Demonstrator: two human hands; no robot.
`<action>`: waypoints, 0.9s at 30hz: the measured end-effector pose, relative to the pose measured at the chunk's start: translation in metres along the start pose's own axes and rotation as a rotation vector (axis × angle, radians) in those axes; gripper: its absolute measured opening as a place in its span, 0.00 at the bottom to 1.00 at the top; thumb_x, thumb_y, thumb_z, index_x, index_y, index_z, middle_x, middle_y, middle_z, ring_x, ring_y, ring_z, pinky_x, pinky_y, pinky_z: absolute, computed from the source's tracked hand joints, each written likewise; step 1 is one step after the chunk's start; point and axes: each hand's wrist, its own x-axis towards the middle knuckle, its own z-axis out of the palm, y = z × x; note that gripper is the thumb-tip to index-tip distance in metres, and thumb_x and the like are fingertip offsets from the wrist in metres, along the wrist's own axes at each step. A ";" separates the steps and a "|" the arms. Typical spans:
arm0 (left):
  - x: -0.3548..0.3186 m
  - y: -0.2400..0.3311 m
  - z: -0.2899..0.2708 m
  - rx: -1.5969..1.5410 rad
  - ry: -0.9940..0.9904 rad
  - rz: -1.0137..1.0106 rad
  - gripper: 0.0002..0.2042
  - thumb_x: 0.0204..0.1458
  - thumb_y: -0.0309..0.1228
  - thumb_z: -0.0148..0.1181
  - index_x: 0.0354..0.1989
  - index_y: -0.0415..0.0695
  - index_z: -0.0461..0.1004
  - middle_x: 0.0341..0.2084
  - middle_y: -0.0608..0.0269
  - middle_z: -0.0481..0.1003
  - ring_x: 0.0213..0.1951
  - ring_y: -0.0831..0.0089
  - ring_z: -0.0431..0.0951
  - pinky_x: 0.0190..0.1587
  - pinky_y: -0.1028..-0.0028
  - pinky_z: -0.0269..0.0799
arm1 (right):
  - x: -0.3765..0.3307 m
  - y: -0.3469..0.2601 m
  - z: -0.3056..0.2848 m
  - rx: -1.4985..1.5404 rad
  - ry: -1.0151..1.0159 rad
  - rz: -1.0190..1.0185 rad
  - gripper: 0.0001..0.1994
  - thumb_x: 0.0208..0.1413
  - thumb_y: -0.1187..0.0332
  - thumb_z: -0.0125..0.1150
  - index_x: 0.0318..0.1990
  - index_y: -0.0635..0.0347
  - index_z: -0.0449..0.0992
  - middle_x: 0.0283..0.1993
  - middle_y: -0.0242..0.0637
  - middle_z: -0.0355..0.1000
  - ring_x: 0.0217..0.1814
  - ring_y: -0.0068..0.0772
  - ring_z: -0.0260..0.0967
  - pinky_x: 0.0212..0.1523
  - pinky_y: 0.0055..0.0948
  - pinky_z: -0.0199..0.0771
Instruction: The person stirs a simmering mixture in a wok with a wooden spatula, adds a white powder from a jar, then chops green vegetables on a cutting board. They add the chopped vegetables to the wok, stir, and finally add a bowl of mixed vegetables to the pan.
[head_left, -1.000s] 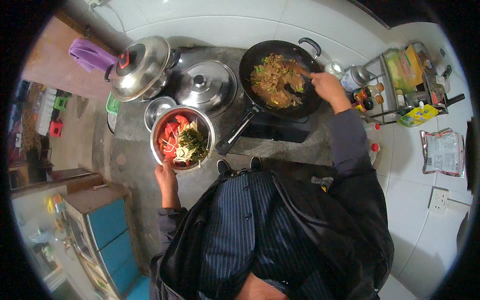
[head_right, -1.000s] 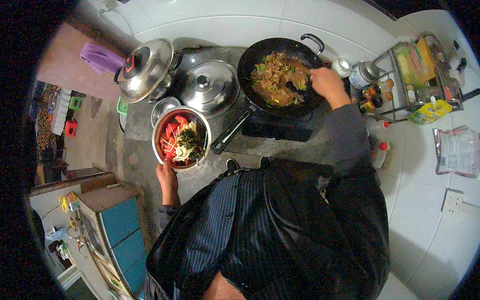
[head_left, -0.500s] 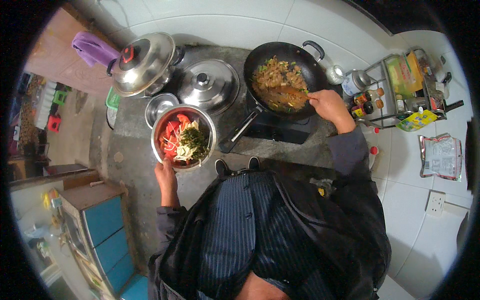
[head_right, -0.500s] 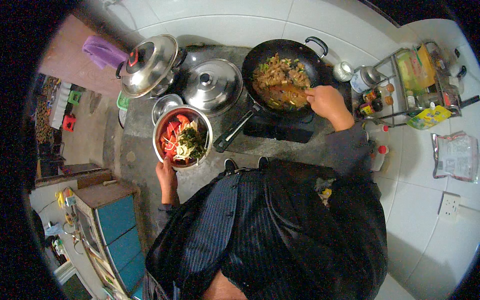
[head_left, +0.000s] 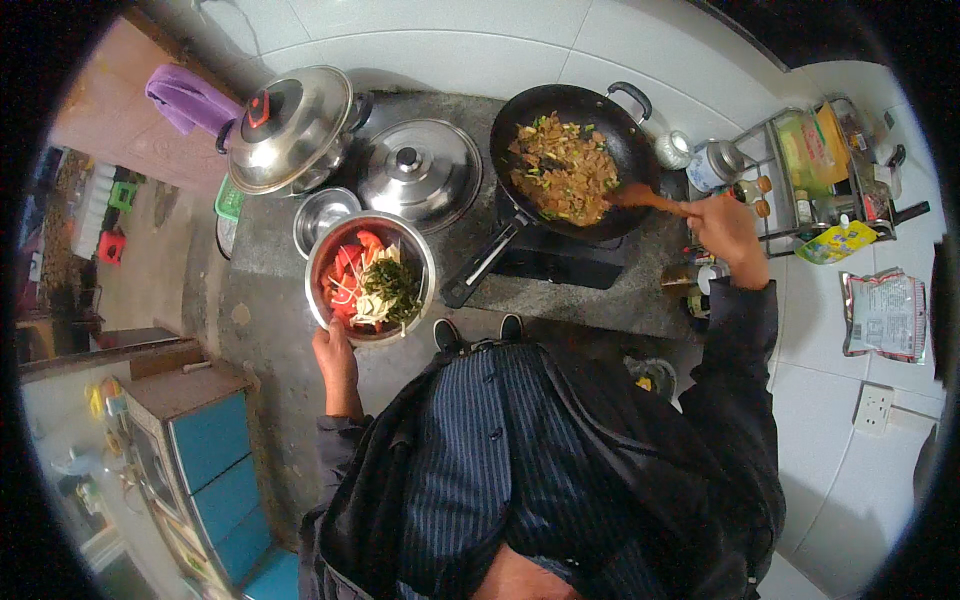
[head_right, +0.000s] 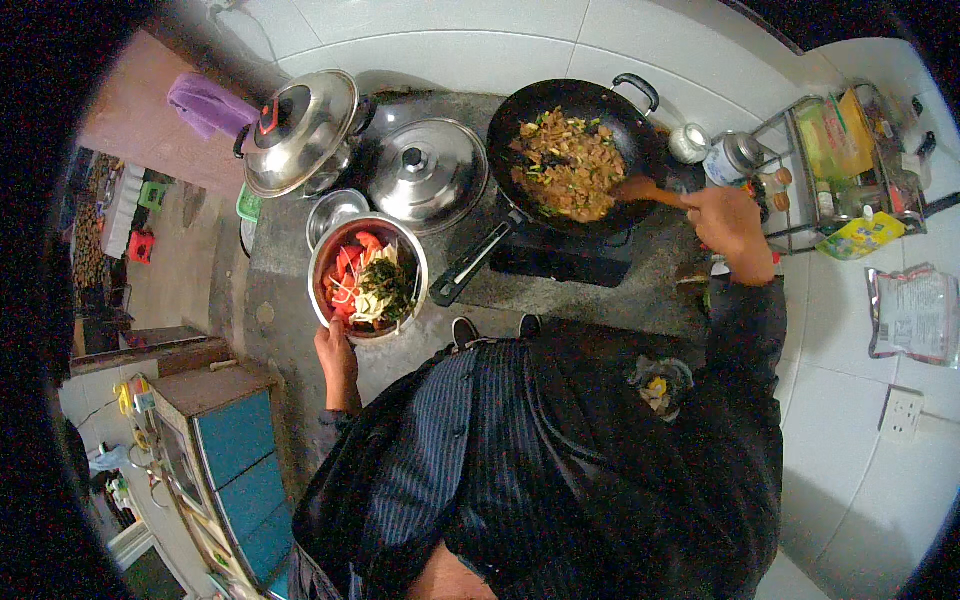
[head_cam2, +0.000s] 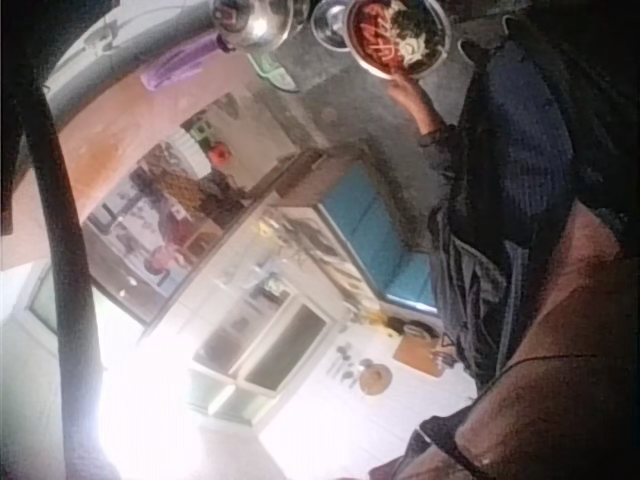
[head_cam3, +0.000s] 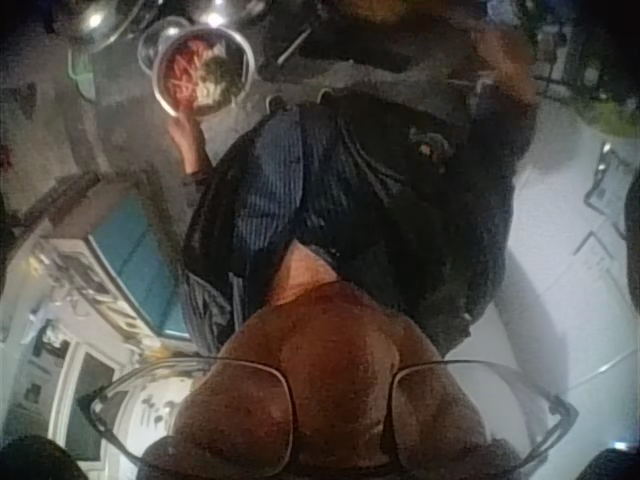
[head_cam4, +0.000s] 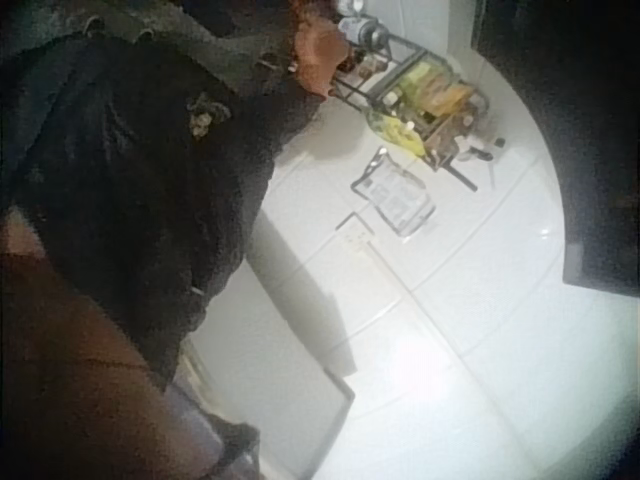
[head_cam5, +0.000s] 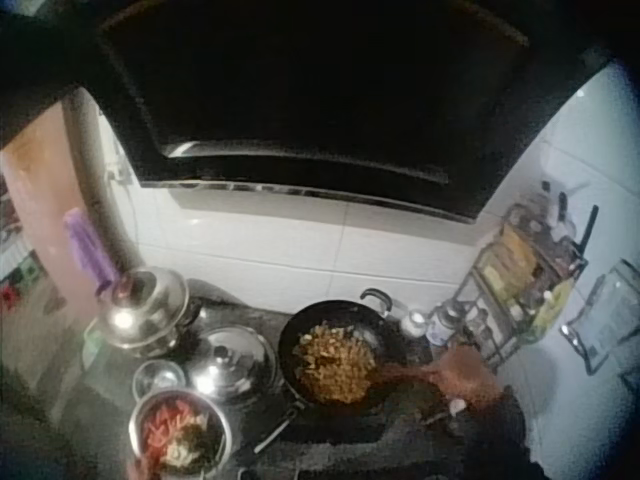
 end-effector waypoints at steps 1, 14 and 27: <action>0.001 0.000 0.000 0.016 -0.023 -0.018 0.14 0.58 0.32 0.44 0.38 0.31 0.70 0.28 0.62 0.73 0.27 0.79 0.69 0.28 0.78 0.64 | -0.001 -0.003 0.003 -0.051 -0.062 0.060 0.12 0.50 0.63 0.57 0.43 0.44 0.78 0.31 0.42 0.74 0.34 0.49 0.72 0.35 0.45 0.71; -0.008 0.020 0.004 0.057 0.000 -0.037 0.14 0.57 0.34 0.45 0.34 0.34 0.71 0.20 0.68 0.70 0.19 0.82 0.63 0.21 0.78 0.58 | 0.009 -0.060 0.014 0.325 -0.146 -0.091 0.12 0.49 0.66 0.57 0.41 0.56 0.78 0.36 0.47 0.74 0.39 0.51 0.71 0.43 0.40 0.70; -0.005 0.011 0.005 0.026 0.063 0.068 0.15 0.56 0.33 0.44 0.32 0.31 0.71 0.20 0.66 0.70 0.20 0.81 0.65 0.22 0.76 0.59 | 0.089 -0.081 0.055 0.202 0.028 0.026 0.13 0.51 0.61 0.52 0.43 0.48 0.78 0.35 0.44 0.74 0.39 0.50 0.71 0.41 0.44 0.71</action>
